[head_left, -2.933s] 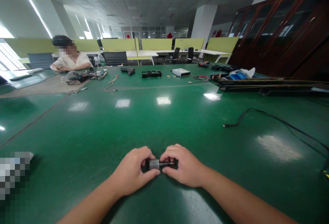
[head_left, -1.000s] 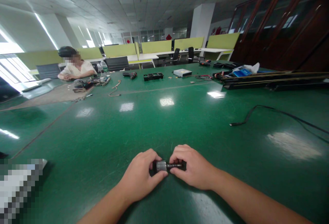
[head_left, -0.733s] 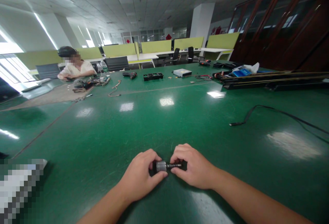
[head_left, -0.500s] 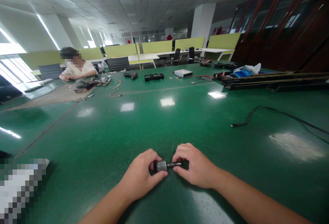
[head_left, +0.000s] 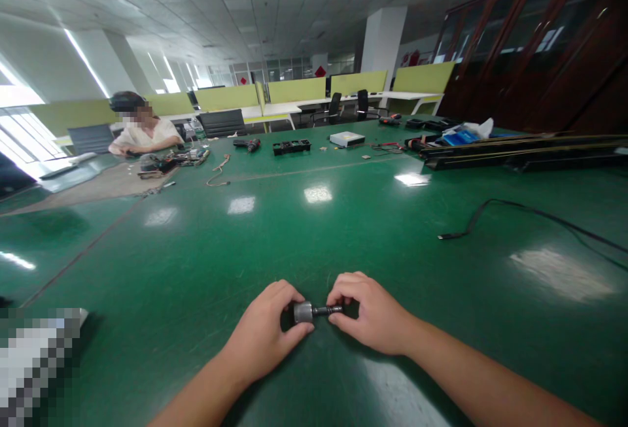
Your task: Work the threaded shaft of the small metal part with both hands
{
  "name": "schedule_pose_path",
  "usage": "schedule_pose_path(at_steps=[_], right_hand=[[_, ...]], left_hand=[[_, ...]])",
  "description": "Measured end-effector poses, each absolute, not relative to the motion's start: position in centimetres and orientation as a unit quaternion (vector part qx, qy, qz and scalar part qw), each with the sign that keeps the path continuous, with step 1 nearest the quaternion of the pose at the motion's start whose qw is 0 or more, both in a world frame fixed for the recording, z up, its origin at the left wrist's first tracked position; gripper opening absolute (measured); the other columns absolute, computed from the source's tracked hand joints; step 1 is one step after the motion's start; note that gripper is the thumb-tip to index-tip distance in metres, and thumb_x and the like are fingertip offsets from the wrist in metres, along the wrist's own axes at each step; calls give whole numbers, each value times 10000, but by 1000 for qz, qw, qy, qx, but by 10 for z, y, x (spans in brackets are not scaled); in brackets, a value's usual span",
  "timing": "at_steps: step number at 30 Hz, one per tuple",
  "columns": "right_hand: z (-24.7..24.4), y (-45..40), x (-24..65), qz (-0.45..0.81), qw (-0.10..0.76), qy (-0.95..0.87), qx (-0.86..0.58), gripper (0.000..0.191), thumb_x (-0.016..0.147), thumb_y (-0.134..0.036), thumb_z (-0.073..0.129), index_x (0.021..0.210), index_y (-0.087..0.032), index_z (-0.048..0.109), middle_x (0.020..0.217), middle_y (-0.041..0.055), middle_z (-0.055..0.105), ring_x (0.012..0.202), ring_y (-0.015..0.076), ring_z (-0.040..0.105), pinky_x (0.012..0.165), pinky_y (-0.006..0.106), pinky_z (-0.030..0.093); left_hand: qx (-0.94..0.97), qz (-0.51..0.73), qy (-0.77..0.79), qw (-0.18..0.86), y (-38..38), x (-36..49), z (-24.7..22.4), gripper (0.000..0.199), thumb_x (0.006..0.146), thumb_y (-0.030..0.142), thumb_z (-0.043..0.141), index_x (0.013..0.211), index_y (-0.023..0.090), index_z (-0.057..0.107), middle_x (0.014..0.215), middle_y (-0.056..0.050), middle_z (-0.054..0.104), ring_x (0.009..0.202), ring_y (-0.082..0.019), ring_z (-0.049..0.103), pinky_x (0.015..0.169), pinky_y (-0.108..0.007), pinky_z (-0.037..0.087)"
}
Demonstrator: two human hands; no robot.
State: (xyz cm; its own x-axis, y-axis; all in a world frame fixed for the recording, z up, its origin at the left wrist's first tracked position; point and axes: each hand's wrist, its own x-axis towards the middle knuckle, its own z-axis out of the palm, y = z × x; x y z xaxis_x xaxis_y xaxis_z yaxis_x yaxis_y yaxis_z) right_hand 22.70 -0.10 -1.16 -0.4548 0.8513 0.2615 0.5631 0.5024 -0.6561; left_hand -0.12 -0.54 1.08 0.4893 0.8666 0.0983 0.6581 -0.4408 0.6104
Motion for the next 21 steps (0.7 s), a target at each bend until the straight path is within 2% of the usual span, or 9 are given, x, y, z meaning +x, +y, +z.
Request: schedule_pose_path(at_steps=[10, 21], right_hand=[[-12, -1, 228, 251, 289, -801, -460, 98, 716, -122, 674, 780, -193, 653, 766, -7, 611, 755, 152, 547, 716, 286, 375], [-9, 6, 242, 223, 266, -812, -469, 80, 709, -123, 648, 755, -188, 643, 687, -16, 584, 670, 139, 536, 676, 280, 358]], left_hand=[[820, 206, 470, 253, -5, -2, 9, 195, 778, 160, 717, 909, 204, 580, 934, -6, 604, 897, -199, 568, 798, -306, 428], [814, 209, 475, 262, -3, -1, 10, 162, 789, 204, 718, 904, 205, 605, 903, -5, 617, 850, -188, 573, 775, -296, 431]])
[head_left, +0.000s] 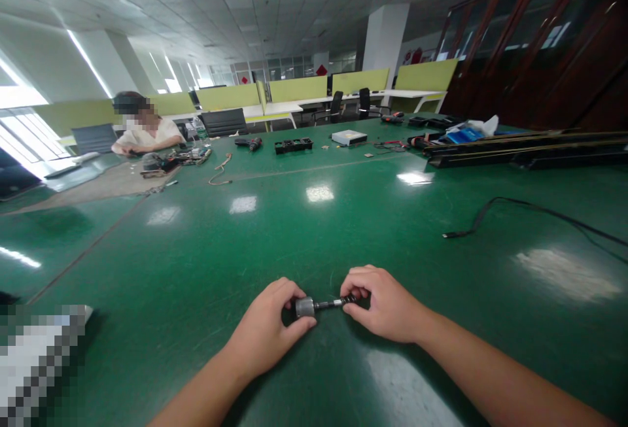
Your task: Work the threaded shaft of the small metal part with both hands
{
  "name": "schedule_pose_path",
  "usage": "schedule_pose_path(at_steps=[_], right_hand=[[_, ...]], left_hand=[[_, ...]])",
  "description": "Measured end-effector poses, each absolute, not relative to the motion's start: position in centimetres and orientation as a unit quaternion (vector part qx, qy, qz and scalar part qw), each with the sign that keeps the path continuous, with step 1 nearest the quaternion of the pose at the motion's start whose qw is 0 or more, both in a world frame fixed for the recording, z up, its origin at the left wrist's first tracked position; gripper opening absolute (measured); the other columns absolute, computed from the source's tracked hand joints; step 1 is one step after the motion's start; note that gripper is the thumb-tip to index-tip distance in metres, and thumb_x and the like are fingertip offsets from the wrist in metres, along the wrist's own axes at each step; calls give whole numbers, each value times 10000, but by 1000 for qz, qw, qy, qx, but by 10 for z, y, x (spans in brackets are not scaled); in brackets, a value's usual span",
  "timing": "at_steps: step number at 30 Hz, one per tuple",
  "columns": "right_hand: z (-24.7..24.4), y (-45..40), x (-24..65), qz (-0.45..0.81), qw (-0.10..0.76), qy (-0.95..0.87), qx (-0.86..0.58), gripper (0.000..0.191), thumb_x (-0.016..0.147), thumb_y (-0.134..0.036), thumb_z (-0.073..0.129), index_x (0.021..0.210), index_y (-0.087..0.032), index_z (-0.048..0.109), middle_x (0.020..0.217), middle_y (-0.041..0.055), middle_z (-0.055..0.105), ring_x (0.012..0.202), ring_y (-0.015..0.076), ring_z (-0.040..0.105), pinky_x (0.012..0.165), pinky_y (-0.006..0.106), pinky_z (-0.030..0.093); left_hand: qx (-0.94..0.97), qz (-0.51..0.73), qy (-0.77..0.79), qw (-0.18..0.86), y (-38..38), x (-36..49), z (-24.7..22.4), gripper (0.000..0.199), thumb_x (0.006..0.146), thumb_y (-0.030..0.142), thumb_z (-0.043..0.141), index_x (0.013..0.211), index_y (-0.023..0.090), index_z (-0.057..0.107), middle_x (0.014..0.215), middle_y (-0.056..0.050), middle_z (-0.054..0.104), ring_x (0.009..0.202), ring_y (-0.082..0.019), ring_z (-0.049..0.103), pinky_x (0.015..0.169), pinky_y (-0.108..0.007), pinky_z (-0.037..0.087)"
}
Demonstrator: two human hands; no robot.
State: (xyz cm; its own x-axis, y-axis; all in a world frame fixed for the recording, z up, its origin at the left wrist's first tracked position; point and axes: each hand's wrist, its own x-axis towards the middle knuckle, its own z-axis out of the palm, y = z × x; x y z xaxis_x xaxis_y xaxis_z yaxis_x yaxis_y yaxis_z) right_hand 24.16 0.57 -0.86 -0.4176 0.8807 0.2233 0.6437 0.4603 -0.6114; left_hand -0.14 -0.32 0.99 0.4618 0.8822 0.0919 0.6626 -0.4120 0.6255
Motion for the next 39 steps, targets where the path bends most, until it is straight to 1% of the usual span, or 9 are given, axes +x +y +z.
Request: schedule_pose_path(at_steps=[11, 16, 19, 21, 23, 25, 29, 32, 39], right_hand=[[-7, 7, 243, 219, 270, -816, -461, 78, 698, -120, 671, 731, -187, 648, 662, -20, 584, 648, 134, 537, 661, 273, 366], [-10, 5, 236, 235, 284, -818, -441, 53, 758, -163, 676, 802, -192, 679, 711, -3, 612, 691, 147, 556, 693, 293, 397], [-9, 0, 234, 274, 282, -827, -401, 362, 745, -114, 663, 1093, -214, 658, 913, 28, 671, 828, 176, 582, 806, 335, 435], [-8, -2, 233, 303, 275, -827, -385, 629, 717, -79, 657, 1314, -234, 530, 1048, 39, 671, 912, 190, 582, 884, 369, 438], [-7, -4, 233, 322, 276, -817, -390, 723, 706, -74, 652, 1382, -242, 456, 1080, 38, 669, 936, 194, 583, 911, 387, 440], [-8, -3, 232, 334, 288, -804, -400, 678, 705, -83, 652, 1345, -235, 493, 1049, 37, 676, 922, 192, 591, 899, 383, 454], [-11, 1, 229, 341, 330, -770, -427, 447, 715, -93, 638, 1149, -199, 622, 923, 35, 670, 839, 176, 597, 812, 335, 481], [-11, 2, 228, 344, 353, -744, -451, 311, 735, -114, 623, 1039, -178, 649, 837, 28, 653, 776, 167, 586, 753, 316, 481], [-8, 2, 226, 320, 314, -781, -435, 441, 674, -72, 642, 1099, -191, 623, 915, 37, 643, 814, 180, 572, 772, 326, 469]], left_hand=[[812, 208, 477, 264, -2, -1, 8, 162, 789, 214, 714, 907, 206, 604, 886, 2, 618, 841, -182, 577, 767, -294, 435], [813, 206, 476, 263, -1, -1, 9, 154, 788, 223, 709, 899, 205, 605, 884, -4, 626, 827, -184, 576, 756, -298, 436], [815, 208, 475, 258, -1, -1, 9, 150, 789, 229, 703, 893, 204, 598, 871, -7, 624, 812, -186, 575, 740, -298, 437], [815, 209, 475, 256, -1, -2, 9, 154, 788, 230, 703, 890, 203, 592, 865, -7, 620, 806, -186, 573, 739, -300, 438], [815, 208, 476, 257, -2, -2, 9, 161, 783, 226, 707, 890, 204, 590, 864, -4, 619, 803, -184, 572, 737, -299, 437], [814, 207, 478, 258, -2, -2, 9, 166, 777, 219, 710, 892, 204, 591, 869, -4, 621, 807, -184, 572, 738, -297, 436], [812, 205, 486, 252, -2, -1, 8, 162, 771, 233, 711, 882, 203, 597, 854, -5, 617, 795, -183, 565, 718, -288, 432], [813, 203, 487, 246, -2, 0, 8, 162, 765, 249, 717, 869, 203, 602, 826, 0, 606, 771, -180, 553, 699, -284, 427], [812, 202, 487, 251, -3, -1, 8, 178, 763, 239, 719, 892, 205, 602, 847, -6, 609, 783, -182, 551, 709, -288, 431]])
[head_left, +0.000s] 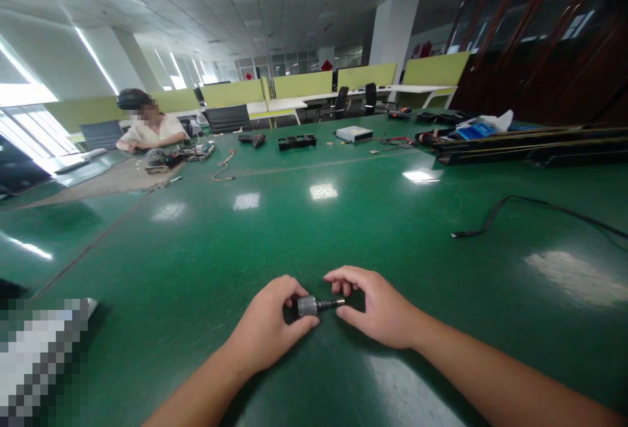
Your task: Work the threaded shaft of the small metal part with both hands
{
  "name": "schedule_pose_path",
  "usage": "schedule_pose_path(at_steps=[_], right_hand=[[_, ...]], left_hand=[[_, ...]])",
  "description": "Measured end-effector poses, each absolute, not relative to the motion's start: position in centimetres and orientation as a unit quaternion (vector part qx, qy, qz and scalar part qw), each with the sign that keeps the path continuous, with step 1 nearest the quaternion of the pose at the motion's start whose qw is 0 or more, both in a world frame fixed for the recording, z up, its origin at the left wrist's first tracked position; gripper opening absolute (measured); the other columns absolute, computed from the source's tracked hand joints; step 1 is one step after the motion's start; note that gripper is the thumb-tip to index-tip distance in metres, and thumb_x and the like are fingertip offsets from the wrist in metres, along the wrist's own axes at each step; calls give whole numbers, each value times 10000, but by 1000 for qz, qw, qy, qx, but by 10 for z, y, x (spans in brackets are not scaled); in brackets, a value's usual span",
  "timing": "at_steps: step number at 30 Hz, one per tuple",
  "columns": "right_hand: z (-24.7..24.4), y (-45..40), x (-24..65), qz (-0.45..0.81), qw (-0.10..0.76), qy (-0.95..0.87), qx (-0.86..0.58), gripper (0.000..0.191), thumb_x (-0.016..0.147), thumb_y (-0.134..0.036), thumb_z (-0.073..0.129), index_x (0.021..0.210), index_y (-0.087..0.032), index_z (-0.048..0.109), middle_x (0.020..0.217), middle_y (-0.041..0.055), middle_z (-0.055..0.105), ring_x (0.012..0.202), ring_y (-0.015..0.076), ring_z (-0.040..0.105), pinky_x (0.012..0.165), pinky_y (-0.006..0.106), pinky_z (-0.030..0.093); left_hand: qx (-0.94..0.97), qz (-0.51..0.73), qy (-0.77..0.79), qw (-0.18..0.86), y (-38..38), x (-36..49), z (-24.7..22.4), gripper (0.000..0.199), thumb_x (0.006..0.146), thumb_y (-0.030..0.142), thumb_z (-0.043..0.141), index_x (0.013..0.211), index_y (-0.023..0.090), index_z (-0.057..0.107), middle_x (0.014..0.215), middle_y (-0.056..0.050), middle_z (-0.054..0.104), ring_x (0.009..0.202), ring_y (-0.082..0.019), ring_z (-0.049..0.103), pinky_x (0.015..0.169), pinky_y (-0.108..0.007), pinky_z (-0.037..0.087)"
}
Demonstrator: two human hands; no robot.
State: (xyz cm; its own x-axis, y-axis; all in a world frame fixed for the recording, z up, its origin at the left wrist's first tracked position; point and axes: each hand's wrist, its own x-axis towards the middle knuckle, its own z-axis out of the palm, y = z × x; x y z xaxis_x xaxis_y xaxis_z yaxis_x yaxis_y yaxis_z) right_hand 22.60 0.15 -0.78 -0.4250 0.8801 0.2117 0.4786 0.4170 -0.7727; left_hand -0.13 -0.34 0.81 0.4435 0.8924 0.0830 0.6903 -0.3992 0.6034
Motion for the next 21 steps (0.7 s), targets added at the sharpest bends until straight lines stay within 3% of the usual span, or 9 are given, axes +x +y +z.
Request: schedule_pose_path(at_steps=[4, 9, 14, 21], right_hand=[[-9, 0, 224, 292, 290, -803, -430, 399, 675, -85, 667, 1055, -207, 640, 935, 40, 639, 879, 205, 564, 814, 349, 453], [-9, 1, 223, 319, 306, -780, -444, 385, 682, -51, 638, 1035, -204, 643, 904, 27, 639, 803, 174, 570, 763, 315, 462], [-6, 2, 224, 331, 303, -770, -453, 248, 711, -58, 620, 914, -196, 653, 869, 15, 637, 787, 166, 573, 744, 302, 451], [-7, 0, 224, 302, 289, -794, -440, 248, 721, -77, 649, 934, -204, 648, 883, 12, 639, 828, 176, 567, 764, 312, 433]], left_hand=[[808, 198, 495, 251, -2, -1, 9, 184, 758, 223, 716, 904, 205, 605, 864, -12, 619, 794, -187, 560, 716, -293, 436], [808, 199, 494, 251, -2, -1, 9, 182, 753, 225, 718, 898, 203, 610, 859, -9, 623, 790, -185, 563, 718, -292, 439], [813, 201, 488, 246, -2, -1, 8, 169, 760, 242, 711, 890, 206, 610, 848, -7, 620, 783, -184, 564, 708, -287, 437], [814, 205, 481, 251, -3, 0, 9, 165, 764, 237, 709, 886, 208, 602, 852, -3, 620, 791, -184, 569, 714, -288, 431]])
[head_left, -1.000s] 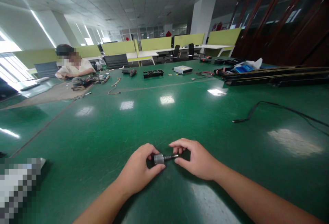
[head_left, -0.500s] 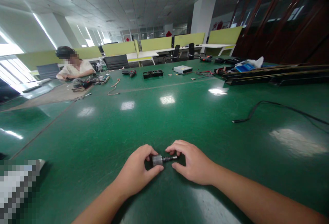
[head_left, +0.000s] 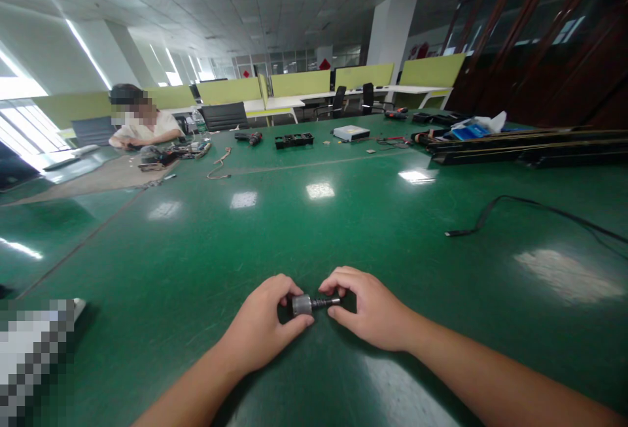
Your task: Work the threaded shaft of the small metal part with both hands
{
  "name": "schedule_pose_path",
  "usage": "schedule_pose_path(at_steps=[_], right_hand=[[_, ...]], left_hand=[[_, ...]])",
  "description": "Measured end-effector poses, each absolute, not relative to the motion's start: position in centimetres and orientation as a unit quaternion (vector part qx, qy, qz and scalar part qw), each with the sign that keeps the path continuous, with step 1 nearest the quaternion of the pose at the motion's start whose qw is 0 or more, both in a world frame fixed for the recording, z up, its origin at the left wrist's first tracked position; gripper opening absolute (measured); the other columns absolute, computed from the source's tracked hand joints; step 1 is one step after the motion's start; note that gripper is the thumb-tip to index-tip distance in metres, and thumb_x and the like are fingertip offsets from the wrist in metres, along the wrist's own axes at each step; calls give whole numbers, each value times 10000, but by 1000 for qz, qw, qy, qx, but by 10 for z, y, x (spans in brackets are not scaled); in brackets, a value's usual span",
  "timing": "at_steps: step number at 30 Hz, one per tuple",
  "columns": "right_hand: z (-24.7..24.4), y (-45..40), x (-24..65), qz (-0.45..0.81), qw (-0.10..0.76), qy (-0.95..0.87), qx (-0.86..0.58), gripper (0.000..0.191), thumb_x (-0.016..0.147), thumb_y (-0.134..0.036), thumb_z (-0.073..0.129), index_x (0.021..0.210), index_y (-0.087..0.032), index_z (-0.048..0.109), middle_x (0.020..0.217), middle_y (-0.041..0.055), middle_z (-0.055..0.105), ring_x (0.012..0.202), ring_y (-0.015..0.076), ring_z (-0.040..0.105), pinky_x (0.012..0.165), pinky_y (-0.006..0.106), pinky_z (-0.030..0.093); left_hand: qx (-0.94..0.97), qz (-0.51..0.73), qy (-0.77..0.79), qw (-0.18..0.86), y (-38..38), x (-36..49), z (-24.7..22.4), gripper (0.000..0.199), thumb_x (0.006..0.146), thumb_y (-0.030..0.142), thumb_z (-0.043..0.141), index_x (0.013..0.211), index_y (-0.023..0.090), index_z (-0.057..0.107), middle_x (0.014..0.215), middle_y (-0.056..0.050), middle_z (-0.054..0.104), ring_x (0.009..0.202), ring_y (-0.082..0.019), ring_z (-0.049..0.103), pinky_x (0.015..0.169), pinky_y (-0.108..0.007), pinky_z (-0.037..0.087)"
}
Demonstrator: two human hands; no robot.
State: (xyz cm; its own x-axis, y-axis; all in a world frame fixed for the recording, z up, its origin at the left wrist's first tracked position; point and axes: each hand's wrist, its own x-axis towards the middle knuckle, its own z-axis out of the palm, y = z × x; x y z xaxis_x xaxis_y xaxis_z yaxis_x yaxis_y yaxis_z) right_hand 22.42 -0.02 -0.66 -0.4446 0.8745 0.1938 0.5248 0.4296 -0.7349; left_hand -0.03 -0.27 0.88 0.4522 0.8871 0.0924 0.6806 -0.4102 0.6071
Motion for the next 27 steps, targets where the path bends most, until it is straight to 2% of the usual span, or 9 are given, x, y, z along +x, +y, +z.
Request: schedule_pose_path(at_steps=[6, 14, 27], right_hand=[[-7, -2, 222, 264, 262, -829, -418, 337, 744, -165, 700, 1070, -245, 660, 1024, 33, 647, 960, 213, 569, 856, 363, 415], [-8, -3, 221, 265, 259, -832, -414, 173, 826, -217, 660, 993, -244, 694, 976, 32, 657, 924, 202, 577, 814, 357, 400], [-10, 0, 220, 279, 272, -816, -427, 136, 814, -187, 686, 932, -240, 727, 919, 22, 681, 889, 188, 598, 799, 331, 409]], left_hand=[[810, 215, 483, 254, -4, 2, 6, 238, 714, 219, 748, 895, 215, 593, 848, 4, 608, 776, -180, 554, 698, -282, 422], [806, 214, 496, 242, -6, 5, 6, 242, 705, 218, 749, 884, 212, 587, 843, 4, 604, 769, -184, 550, 691, -285, 418], [813, 189, 495, 243, -8, 5, 11, 195, 774, 272, 729, 904, 212, 597, 894, -21, 639, 849, -220, 580, 753, -325, 425]])
